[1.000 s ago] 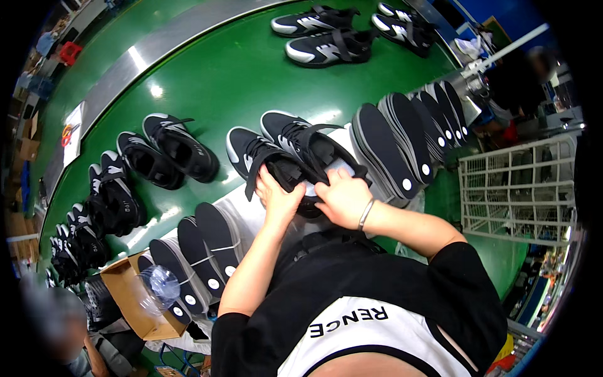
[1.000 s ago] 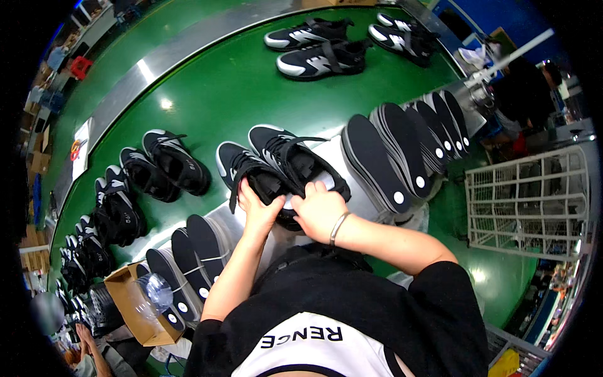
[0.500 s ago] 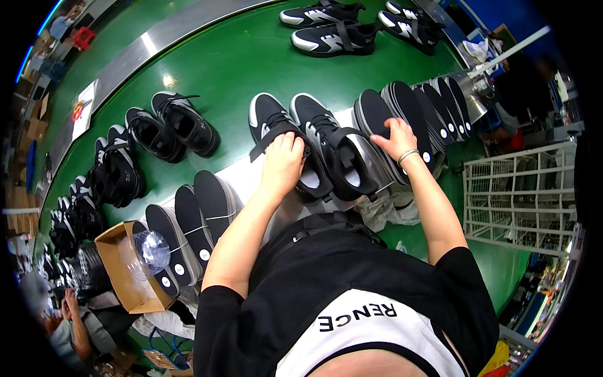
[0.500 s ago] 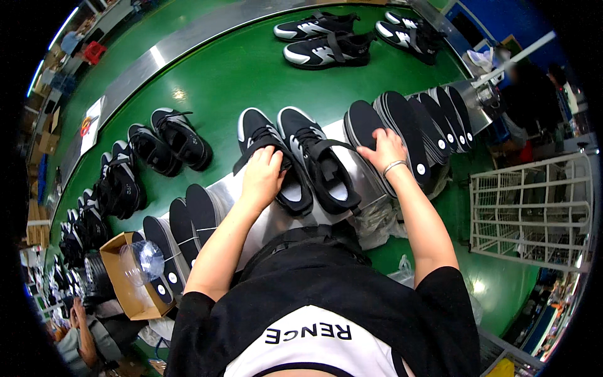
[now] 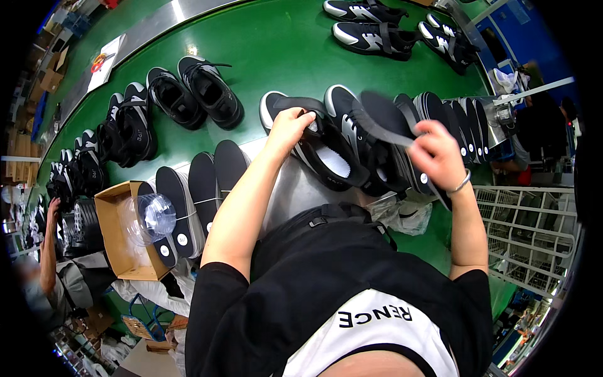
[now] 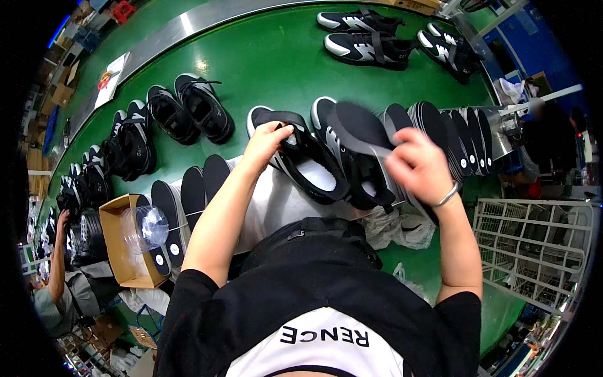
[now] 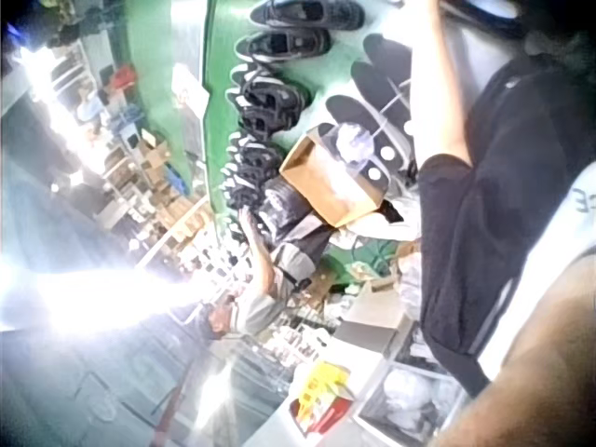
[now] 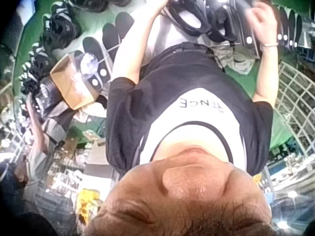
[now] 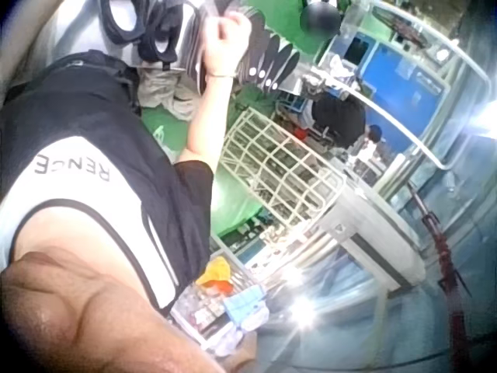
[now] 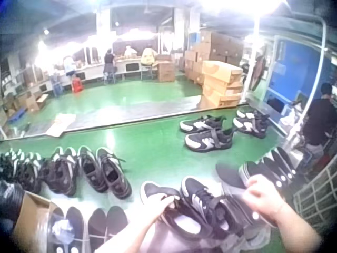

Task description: The person picks up insoles from a stack and inserts them into shoes on an assembly line.

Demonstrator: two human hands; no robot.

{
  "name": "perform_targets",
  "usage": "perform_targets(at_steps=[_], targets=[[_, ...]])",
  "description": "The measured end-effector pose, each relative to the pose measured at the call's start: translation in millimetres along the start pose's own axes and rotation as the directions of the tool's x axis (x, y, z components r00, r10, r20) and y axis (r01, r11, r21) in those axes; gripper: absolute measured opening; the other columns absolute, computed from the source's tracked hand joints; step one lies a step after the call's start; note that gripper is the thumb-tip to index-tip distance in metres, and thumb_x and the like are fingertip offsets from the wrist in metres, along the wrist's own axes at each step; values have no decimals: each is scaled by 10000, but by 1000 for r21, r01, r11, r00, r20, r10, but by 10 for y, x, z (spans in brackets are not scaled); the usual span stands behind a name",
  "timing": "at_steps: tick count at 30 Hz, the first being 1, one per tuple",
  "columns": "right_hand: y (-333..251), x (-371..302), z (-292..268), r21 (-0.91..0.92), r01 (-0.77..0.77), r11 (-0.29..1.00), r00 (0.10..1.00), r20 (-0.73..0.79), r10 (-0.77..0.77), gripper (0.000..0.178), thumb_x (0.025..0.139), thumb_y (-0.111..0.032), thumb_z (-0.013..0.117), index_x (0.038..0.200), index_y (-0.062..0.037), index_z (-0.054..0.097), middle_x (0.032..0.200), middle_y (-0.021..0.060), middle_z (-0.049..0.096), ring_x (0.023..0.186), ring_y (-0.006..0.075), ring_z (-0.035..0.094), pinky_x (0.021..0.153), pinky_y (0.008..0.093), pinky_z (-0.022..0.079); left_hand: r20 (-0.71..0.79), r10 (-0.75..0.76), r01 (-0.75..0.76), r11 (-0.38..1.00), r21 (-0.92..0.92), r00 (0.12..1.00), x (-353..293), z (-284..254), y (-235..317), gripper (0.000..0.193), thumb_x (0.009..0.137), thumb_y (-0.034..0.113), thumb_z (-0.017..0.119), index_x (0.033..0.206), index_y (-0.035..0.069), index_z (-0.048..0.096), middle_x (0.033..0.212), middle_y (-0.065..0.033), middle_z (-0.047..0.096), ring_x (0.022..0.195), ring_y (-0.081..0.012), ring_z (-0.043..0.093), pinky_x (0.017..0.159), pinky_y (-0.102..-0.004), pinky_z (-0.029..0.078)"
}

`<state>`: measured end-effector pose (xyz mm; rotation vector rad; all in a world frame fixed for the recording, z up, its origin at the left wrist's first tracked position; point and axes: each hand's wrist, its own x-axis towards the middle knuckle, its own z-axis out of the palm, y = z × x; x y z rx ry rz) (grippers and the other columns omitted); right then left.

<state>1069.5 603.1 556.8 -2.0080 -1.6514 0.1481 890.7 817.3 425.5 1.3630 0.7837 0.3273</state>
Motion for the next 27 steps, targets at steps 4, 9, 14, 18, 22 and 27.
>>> perform_targets(at_steps=[4, 9, 14, 18, 22, 27], targets=[[-520, 7, 337, -339, 382, 860, 833, 530, -161, 58, 611, -145, 578, 583, -95, 572, 765, 32, 511, 622, 197, 549, 541, 315, 479, 20, -22, 24, 995, -97, 1000, -29, -5, 29, 166, 802, 192, 523, 794, 38, 586, 644, 25, 530, 541, -76, 447, 506, -217, 348], [-586, 353, 1089, -435, 219, 873, 812, 578, 84, 114, 706, -90, 516, 722, -42, 619, 890, 124, 533, 770, 252, 580, 633, 359, 495, -122, 191, -169, 971, 169, 974, 42, 89, -90, 207, 819, 198, 498, 846, 7, 573, 675, -3, 554, 571, -75, 458, 516, -234, 370], [-533, 367, 1360, -358, 109, 928, 863, 497, 90, 214, 771, -221, 518, 808, -21, 589, 991, 166, 508, 785, 289, 569, 676, 358, 482, -188, 239, -182, 944, 275, 953, -1, 131, -69, 271, 802, 250, 477, 866, 4, 572, 807, -193, 589, 797, -332, 566, 692, -375, 426], [-661, 108, 903, -519, 185, 834, 847, 514, 132, 359, 713, -390, 583, 833, -52, 556, 1002, 156, 517, 797, 258, 564, 703, 370, 427, -206, 229, -156, 935, 320, 951, -11, 125, -57, 277, 803, 259, 473, 837, 0, 563, 798, -199, 585, 787, -349, 558, 692, -389, 423], [-629, 196, 751, -483, 186, 856, 779, 603, 172, 248, 701, -314, 564, 765, -76, 589, 785, 103, 578, 759, 236, 575, 647, 376, 433, -222, 271, -181, 917, 355, 937, -62, 140, -28, 283, 804, 261, 472, 795, -11, 548, 764, -205, 577, 761, -367, 548, 678, -406, 418], [-560, 291, 1244, -423, 256, 869, 808, 587, 48, 122, 693, -114, 518, 742, -64, 618, 791, 107, 582, 761, 256, 583, 654, 350, 485, -238, 301, -213, 917, 336, 924, -21, 149, -129, 285, 805, 255, 481, 761, -19, 543, 730, -197, 576, 712, -362, 549, 636, -406, 412]])
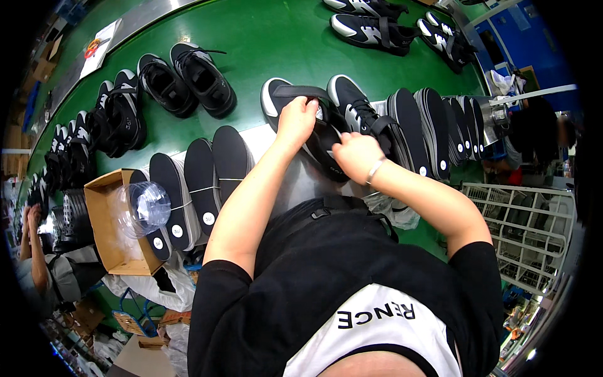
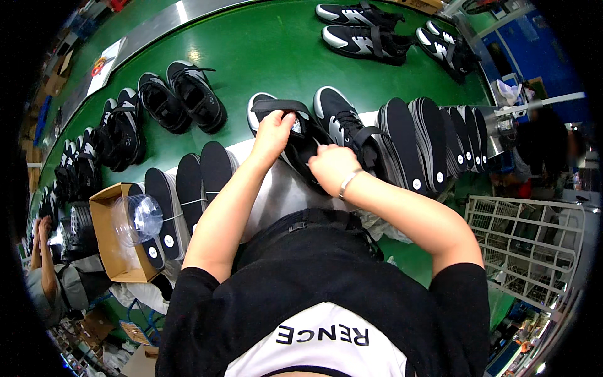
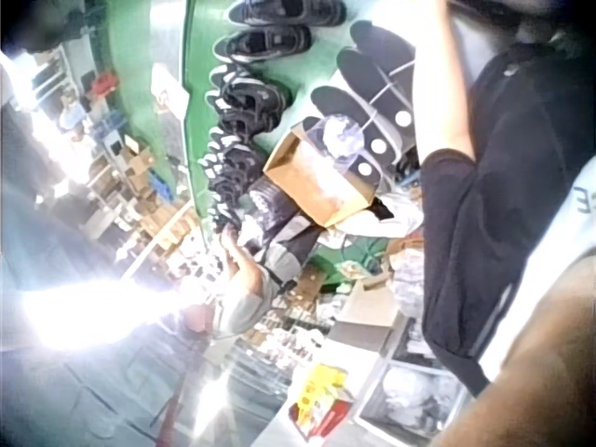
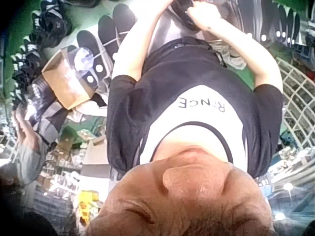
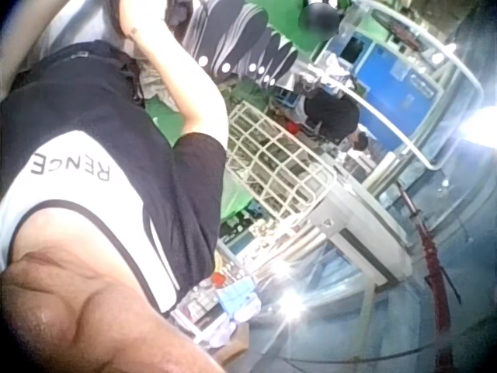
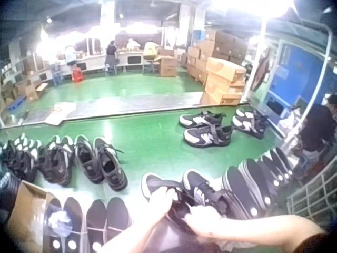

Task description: The person picks up insoles from a stack and inserts them into shoes on an assembly line.

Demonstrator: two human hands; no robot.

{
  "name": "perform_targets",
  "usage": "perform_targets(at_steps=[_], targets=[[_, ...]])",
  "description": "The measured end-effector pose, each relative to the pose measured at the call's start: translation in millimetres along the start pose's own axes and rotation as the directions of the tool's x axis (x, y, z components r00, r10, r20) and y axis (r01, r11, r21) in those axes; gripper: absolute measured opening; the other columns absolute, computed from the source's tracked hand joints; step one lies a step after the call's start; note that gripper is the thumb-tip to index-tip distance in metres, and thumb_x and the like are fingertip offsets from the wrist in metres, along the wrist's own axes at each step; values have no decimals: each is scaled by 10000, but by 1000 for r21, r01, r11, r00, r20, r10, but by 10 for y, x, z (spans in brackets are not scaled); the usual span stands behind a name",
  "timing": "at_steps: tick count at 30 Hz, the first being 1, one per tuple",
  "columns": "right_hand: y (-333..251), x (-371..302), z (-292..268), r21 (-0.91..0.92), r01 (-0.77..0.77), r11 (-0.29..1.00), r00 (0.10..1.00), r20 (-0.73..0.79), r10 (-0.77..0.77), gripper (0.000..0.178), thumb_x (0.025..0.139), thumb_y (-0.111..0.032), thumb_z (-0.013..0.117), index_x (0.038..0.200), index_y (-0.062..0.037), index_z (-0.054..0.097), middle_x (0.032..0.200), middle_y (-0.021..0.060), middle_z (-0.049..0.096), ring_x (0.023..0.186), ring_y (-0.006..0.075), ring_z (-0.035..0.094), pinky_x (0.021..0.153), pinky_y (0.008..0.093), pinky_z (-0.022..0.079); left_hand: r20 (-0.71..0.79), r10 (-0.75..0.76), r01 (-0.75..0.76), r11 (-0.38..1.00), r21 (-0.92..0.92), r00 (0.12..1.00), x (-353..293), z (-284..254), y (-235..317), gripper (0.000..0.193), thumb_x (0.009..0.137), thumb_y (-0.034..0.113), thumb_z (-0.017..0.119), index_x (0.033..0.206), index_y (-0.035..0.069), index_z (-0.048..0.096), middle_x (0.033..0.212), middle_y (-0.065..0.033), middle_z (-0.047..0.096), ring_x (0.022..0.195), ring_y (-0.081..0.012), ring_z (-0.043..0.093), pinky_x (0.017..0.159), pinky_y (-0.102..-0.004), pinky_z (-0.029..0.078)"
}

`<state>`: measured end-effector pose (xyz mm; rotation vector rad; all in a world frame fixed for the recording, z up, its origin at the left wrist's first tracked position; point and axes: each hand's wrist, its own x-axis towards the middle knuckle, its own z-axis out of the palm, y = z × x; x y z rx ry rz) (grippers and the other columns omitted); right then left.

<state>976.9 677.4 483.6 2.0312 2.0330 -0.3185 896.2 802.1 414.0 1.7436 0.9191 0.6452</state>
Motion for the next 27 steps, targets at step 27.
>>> perform_targets(at_steps=[27], targets=[[33, 501, 71, -60, 36, 998, 792, 610, 9, 294, 728, -143, 544, 991, -26, 598, 1002, 124, 596, 957, 227, 567, 779, 329, 446, 44, -47, 50, 996, -73, 998, 8, -40, -30, 281, 806, 230, 490, 796, -38, 572, 733, -225, 574, 732, -368, 559, 639, -398, 422]])
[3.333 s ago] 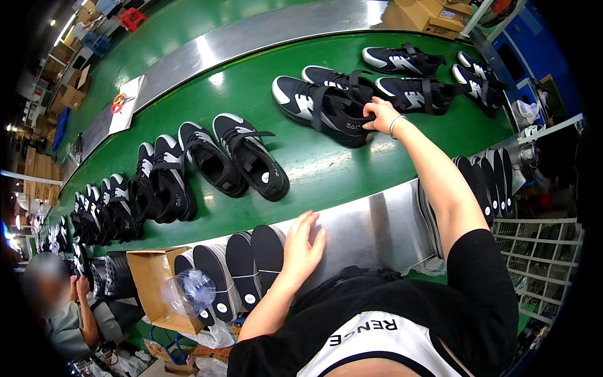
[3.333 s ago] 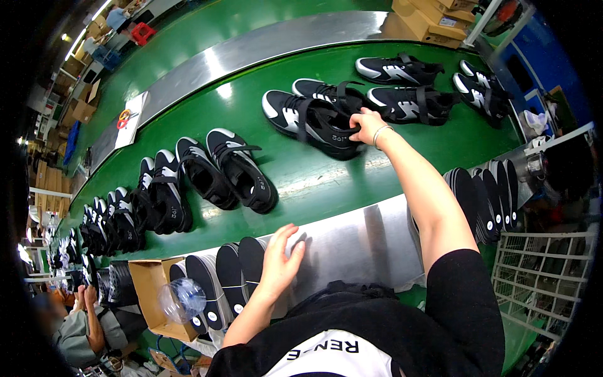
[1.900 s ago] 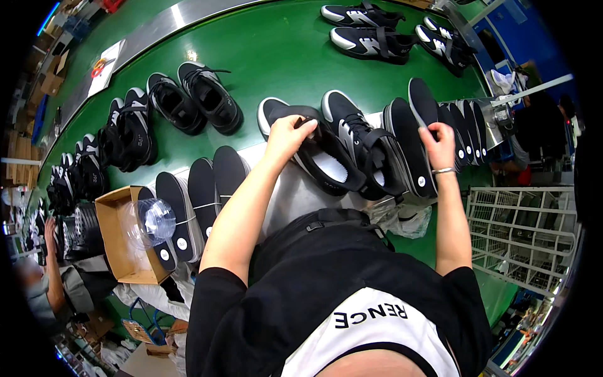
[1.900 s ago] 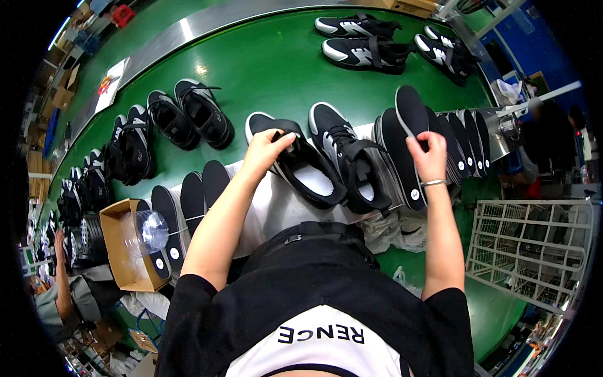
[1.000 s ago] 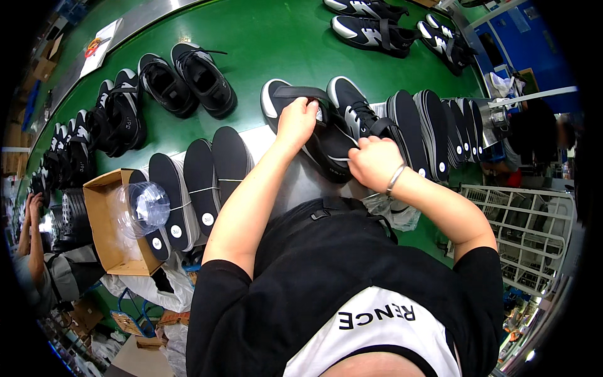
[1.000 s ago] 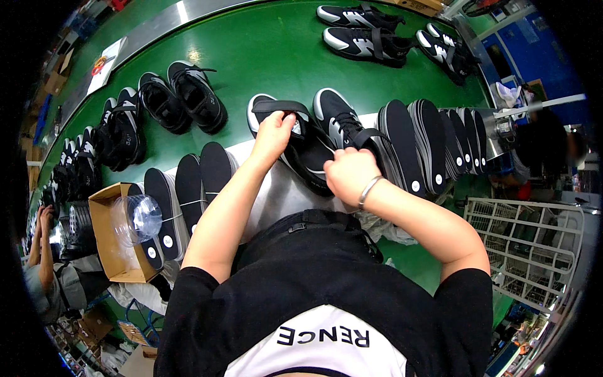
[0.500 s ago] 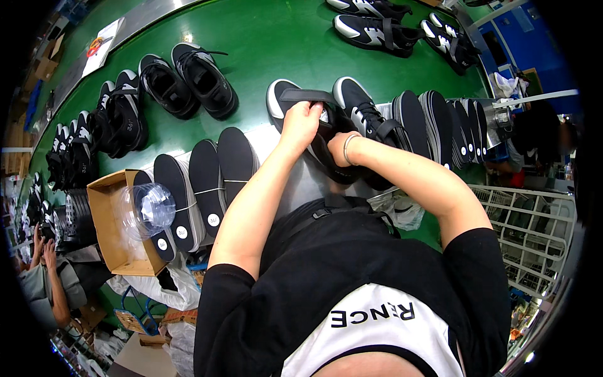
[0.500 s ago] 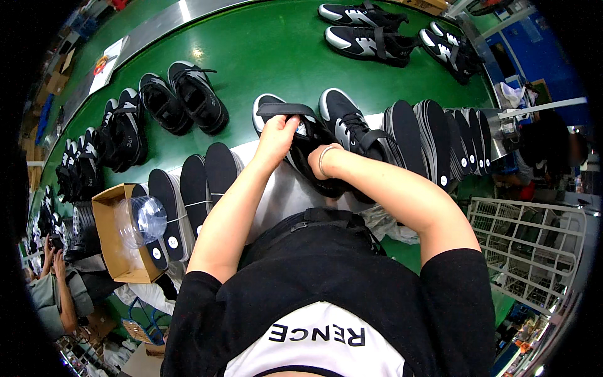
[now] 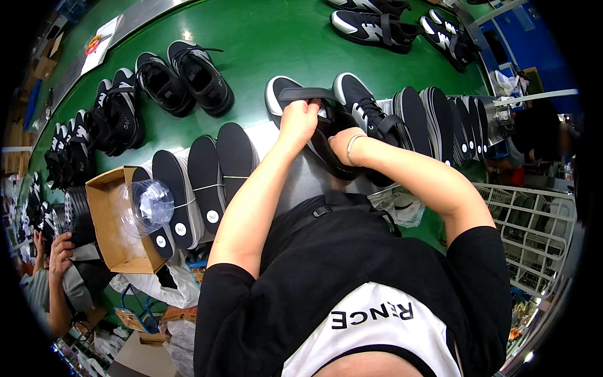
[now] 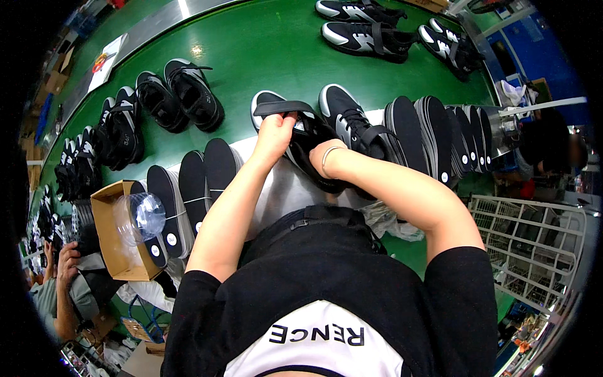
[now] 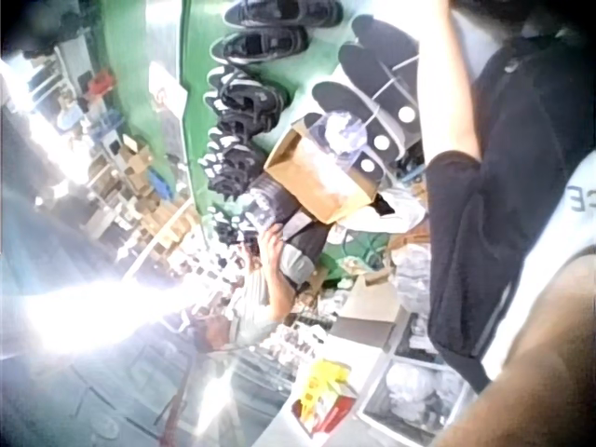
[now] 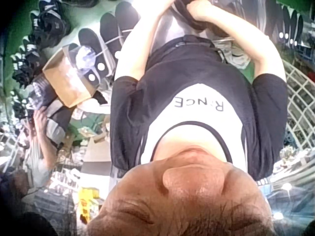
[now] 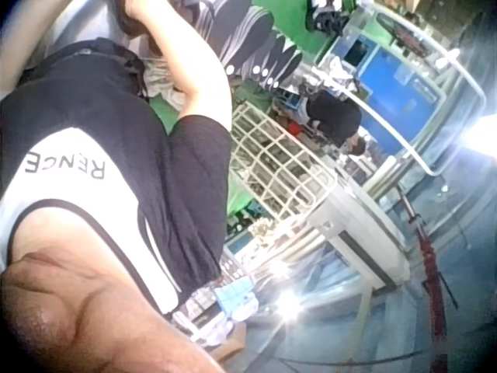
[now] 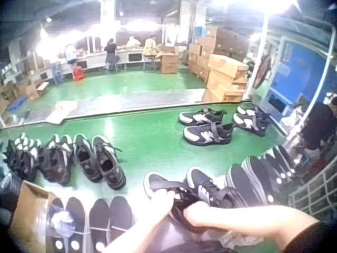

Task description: The person picks up insoles from a stack and inserts them into shoes on an assembly line.

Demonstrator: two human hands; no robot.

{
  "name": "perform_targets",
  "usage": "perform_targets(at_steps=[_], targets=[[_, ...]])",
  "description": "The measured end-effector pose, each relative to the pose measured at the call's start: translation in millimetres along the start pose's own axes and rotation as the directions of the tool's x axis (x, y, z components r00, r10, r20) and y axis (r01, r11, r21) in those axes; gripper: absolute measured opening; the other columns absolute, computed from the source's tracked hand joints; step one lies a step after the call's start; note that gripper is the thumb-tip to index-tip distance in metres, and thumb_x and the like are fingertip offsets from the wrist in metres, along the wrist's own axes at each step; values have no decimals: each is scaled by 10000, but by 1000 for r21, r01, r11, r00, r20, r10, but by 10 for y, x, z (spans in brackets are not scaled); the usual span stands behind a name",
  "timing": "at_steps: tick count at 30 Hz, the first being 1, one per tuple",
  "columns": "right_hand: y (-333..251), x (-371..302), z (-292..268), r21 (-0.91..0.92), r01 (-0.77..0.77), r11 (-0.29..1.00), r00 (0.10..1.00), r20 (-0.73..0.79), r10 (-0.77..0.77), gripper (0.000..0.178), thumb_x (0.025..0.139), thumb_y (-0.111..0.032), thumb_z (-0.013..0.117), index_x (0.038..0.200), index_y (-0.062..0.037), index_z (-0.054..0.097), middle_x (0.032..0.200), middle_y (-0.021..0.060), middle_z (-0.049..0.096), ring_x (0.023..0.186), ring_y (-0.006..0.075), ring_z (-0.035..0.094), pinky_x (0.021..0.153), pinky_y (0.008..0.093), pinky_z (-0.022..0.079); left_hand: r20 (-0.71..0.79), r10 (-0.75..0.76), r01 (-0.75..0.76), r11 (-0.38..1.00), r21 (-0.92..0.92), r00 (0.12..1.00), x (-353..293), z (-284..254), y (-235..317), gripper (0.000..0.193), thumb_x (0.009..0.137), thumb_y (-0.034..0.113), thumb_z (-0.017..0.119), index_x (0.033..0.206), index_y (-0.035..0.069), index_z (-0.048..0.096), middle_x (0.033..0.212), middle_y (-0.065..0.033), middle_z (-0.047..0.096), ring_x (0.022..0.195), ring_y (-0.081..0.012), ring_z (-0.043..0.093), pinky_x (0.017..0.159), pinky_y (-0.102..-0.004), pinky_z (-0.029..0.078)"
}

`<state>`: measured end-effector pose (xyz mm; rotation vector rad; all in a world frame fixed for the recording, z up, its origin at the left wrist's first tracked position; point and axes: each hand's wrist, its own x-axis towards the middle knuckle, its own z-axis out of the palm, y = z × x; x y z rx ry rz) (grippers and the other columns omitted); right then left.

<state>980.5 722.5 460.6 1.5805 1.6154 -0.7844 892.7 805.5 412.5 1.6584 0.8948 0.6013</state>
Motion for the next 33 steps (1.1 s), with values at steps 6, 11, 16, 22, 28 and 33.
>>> perform_targets(at_steps=[6, 11, 16, 22, 28, 33], targets=[[-14, -462, -31, 236, 45, 971, 997, 57, -60, 318, 714, -166, 484, 970, -11, 593, 970, 148, 599, 923, 274, 569, 867, 519, 261, -44, 28, -27, 1000, 15, 999, -25, 11, -36, 285, 796, 234, 493, 772, -37, 579, 716, -221, 574, 717, -368, 562, 639, -399, 427], [19, -249, 65, 122, 44, 992, 976, 205, -68, 418, 721, -177, 477, 1099, -1, 499, 1001, 146, 587, 976, 276, 541, 932, 516, 205, -23, 5, -4, 999, 39, 1000, -38, -6, -3, 270, 789, 227, 488, 798, -25, 587, 725, -214, 580, 724, -354, 569, 643, -381, 433], [272, -50, 300, 944, 312, 111, 950, -314, -1, 463, 773, -296, 566, 1083, 37, 477, 993, 102, 568, 886, 183, 541, 777, 298, 425, 63, 82, -88, 992, 94, 995, -186, -70, 172, 263, 815, 209, 477, 915, -17, 567, 803, -160, 604, 755, -249, 583, 684, -318, 427], [139, 21, 309, 895, 356, -270, 909, -263, 324, 181, 785, -204, 592, 829, -32, 560, 764, 32, 573, 624, 108, 511, 618, 216, 417, 99, 78, -98, 971, 217, 992, -360, -108, 373, 244, 834, 227, 462, 945, 30, 554, 816, -148, 599, 771, -277, 585, 669, -343, 438], [91, 29, 272, 852, 422, -310, 874, -291, 389, 181, 752, -195, 627, 728, -29, 559, 673, 33, 556, 597, 118, 490, 587, 232, 397, 56, 69, -72, 997, 41, 996, -240, -49, 140, 243, 840, 187, 453, 938, -18, 538, 796, -113, 579, 741, -163, 539, 686, -287, 413], [231, -14, 314, 699, 516, -496, 852, -479, 212, 189, 777, -207, 593, 691, -51, 528, 615, 13, 493, 592, 121, 473, 614, 237, 390, 4, 79, -79, 995, 55, 997, -149, -44, 97, 264, 823, 245, 450, 888, 14, 559, 785, -187, 585, 773, -354, 558, 661, -402, 424]])
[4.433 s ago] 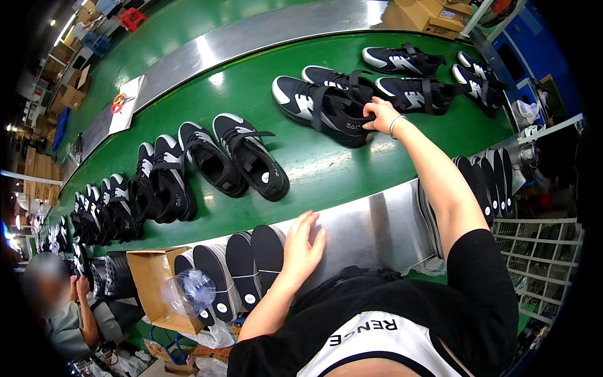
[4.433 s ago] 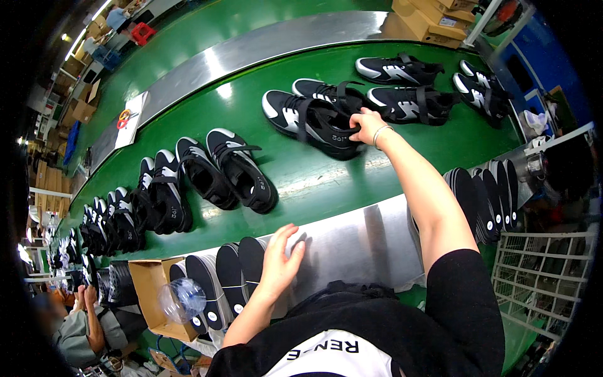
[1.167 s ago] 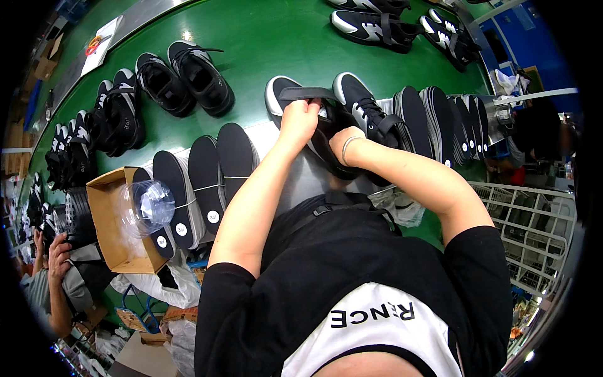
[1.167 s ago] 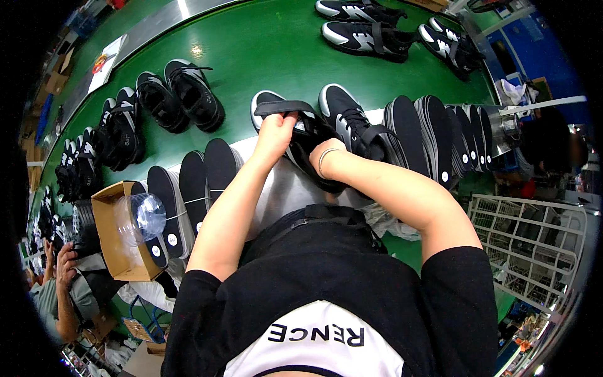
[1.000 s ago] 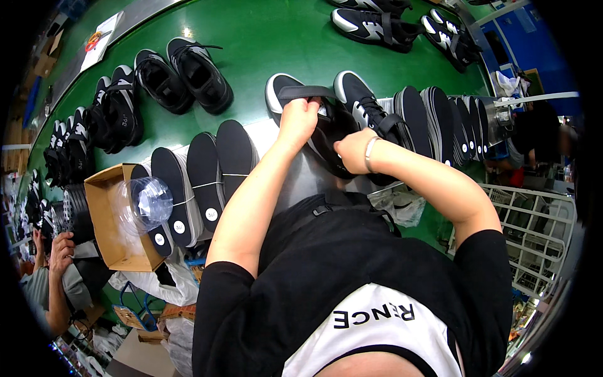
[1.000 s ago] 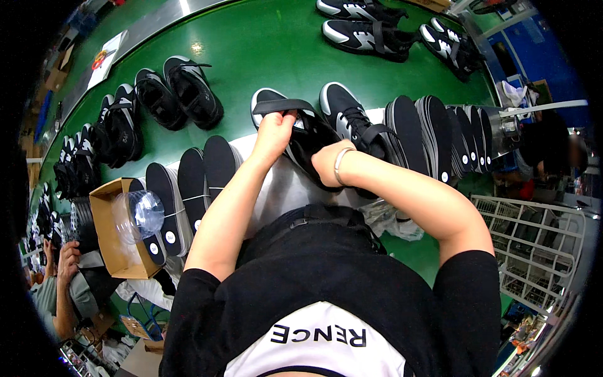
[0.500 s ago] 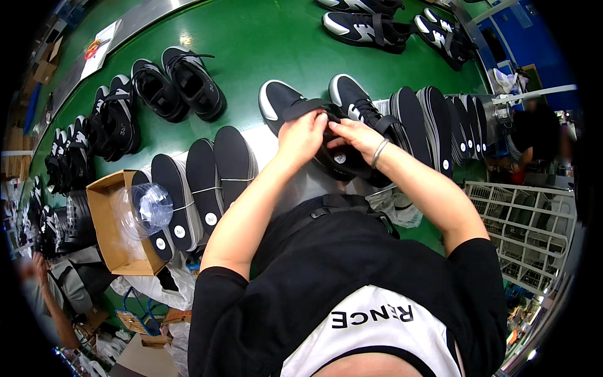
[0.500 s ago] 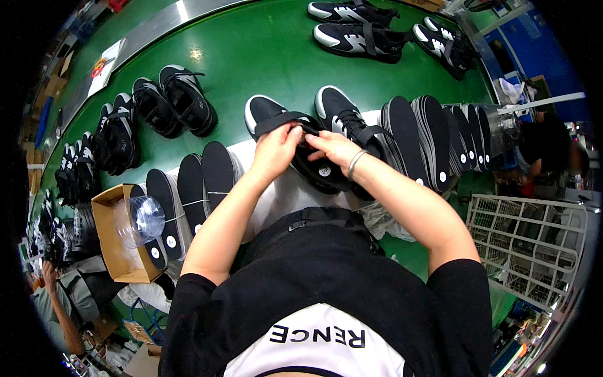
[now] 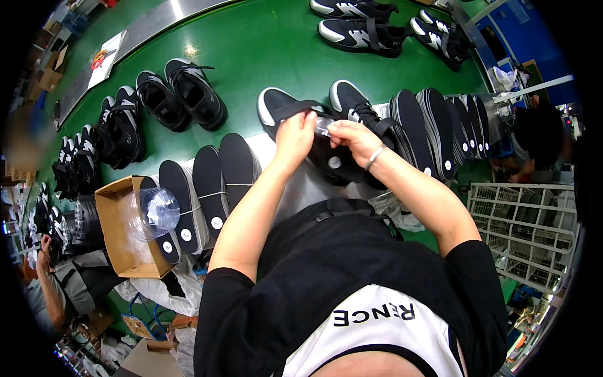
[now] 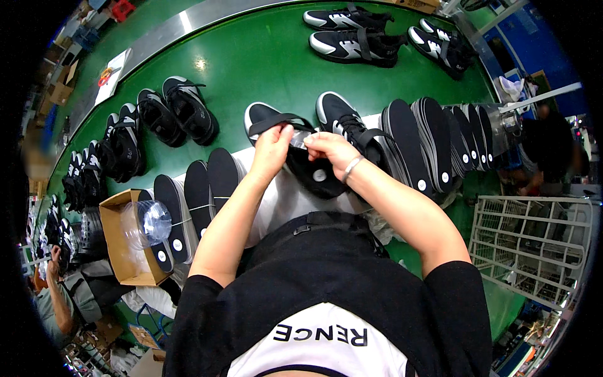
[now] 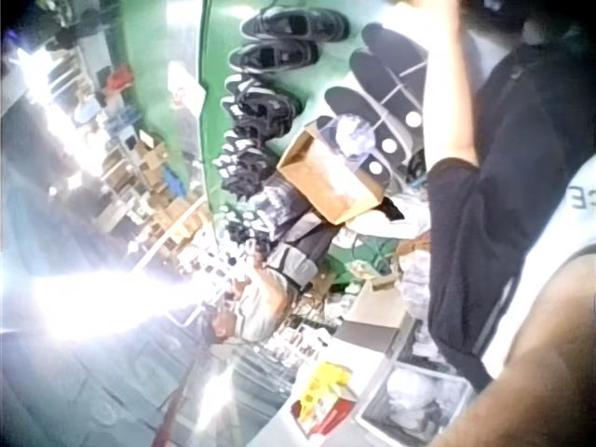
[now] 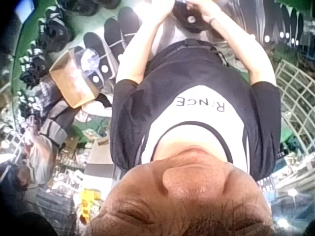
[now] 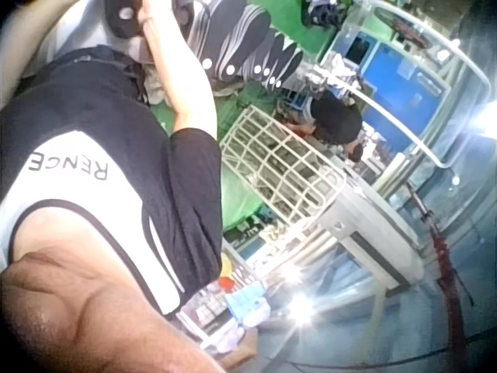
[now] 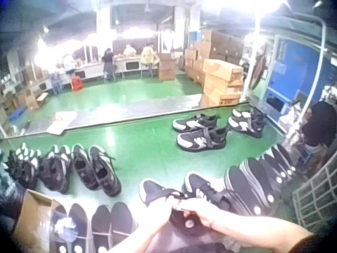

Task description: The person picks up insoles from a stack and inserts them into shoes on an assembly line.

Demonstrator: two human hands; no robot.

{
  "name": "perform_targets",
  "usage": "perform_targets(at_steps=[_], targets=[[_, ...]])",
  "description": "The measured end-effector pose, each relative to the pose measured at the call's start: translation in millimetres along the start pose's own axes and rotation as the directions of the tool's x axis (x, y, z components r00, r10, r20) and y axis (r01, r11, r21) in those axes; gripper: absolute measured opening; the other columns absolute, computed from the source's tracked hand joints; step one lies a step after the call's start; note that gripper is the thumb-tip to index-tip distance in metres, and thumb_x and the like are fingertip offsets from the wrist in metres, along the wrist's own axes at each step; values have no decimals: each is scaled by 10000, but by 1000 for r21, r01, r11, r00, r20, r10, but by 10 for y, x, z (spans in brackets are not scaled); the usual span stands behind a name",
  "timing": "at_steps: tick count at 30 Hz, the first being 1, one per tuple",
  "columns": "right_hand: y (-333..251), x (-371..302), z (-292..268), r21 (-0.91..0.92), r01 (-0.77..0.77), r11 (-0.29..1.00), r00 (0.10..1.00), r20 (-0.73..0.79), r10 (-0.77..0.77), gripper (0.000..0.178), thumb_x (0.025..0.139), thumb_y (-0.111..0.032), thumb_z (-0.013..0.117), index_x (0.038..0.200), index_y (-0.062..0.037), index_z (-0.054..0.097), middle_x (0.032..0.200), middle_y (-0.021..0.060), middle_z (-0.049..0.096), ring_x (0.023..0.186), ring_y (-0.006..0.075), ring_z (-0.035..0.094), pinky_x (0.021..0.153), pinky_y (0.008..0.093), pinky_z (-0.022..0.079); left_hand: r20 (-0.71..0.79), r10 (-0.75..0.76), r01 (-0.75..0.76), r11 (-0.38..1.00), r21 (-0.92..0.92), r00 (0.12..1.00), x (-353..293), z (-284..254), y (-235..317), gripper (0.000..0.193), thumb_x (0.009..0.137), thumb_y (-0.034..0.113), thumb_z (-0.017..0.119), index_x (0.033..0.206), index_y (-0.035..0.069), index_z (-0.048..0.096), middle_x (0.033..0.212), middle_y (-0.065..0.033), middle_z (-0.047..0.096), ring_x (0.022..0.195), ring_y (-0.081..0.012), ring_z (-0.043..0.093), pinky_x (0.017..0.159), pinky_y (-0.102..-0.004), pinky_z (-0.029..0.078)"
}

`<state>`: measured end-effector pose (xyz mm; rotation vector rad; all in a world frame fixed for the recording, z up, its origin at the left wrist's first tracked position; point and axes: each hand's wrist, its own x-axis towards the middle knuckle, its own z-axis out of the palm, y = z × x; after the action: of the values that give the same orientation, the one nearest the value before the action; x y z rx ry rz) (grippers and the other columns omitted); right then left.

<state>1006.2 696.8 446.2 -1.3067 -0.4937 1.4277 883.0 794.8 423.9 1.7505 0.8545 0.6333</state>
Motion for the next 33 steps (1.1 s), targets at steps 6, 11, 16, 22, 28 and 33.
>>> perform_targets(at_steps=[6, 11, 16, 22, 28, 33], targets=[[-54, -429, 28, -258, 123, 958, 987, -72, -146, 139, 772, -167, 562, 730, -37, 534, 657, -5, 485, 626, 100, 457, 623, 232, 383, -30, 189, -149, 854, 498, 982, -257, -458, 468, 175, 741, 150, 536, 866, 32, 569, 842, -155, 579, 831, -315, 540, 734, -405, 421], [-221, -838, 138, -450, 248, 858, 962, 7, -274, 97, 811, -114, 521, 760, -32, 519, 697, -12, 494, 640, 54, 437, 585, 183, 350, 184, 135, -129, 991, -43, 974, -721, -443, 869, 341, 753, 262, 611, 975, 23, 512, 896, -121, 559, 790, -240, 536, 686, -332, 438], [-265, -971, 197, -718, 338, 609, 927, 143, -345, 132, 779, -78, 544, 868, 19, 557, 794, 72, 565, 746, 148, 538, 683, 252, 420, 91, 34, -31, 999, -36, 995, -929, -709, 898, 125, 797, 113, 499, 870, 36, 566, 777, -111, 606, 730, -252, 604, 645, -315, 465], [-143, -1102, -618, -777, 117, 619, 754, -336, -565, 134, 780, -92, 549, 862, 14, 546, 828, 79, 547, 741, 164, 533, 695, 267, 423, -662, 286, 403, 608, 684, 693, -1480, -2309, 357, 233, 841, 164, 481, 1029, 39, 536, 1038, -125, 552, 899, -229, 561, 749, -292, 445], [351, -1142, -847, -558, -5, 830, 873, -407, -269, 360, 701, -94, 570, 1036, -7, 471, 984, 99, 499, 888, 192, 487, 770, 301, 418, -566, 440, 186, 651, 736, 697, -1099, -1887, 592, 389, 784, 117, 563, 1132, -10, 443, 1156, -169, 462, 1061, -279, 438, 909, -354, 330], [185, -1073, -774, -696, 65, 715, 930, -216, -296, 277, 718, -132, 564, 956, 4, 527, 939, 125, 514, 877, 210, 511, 765, 300, 422, 162, 296, -334, 889, 314, 941, -471, -343, 833, 692, 623, 165, 702, 1209, 19, 364, 1217, -177, 400, 1120, -300, 406, 961, -379, 299]])
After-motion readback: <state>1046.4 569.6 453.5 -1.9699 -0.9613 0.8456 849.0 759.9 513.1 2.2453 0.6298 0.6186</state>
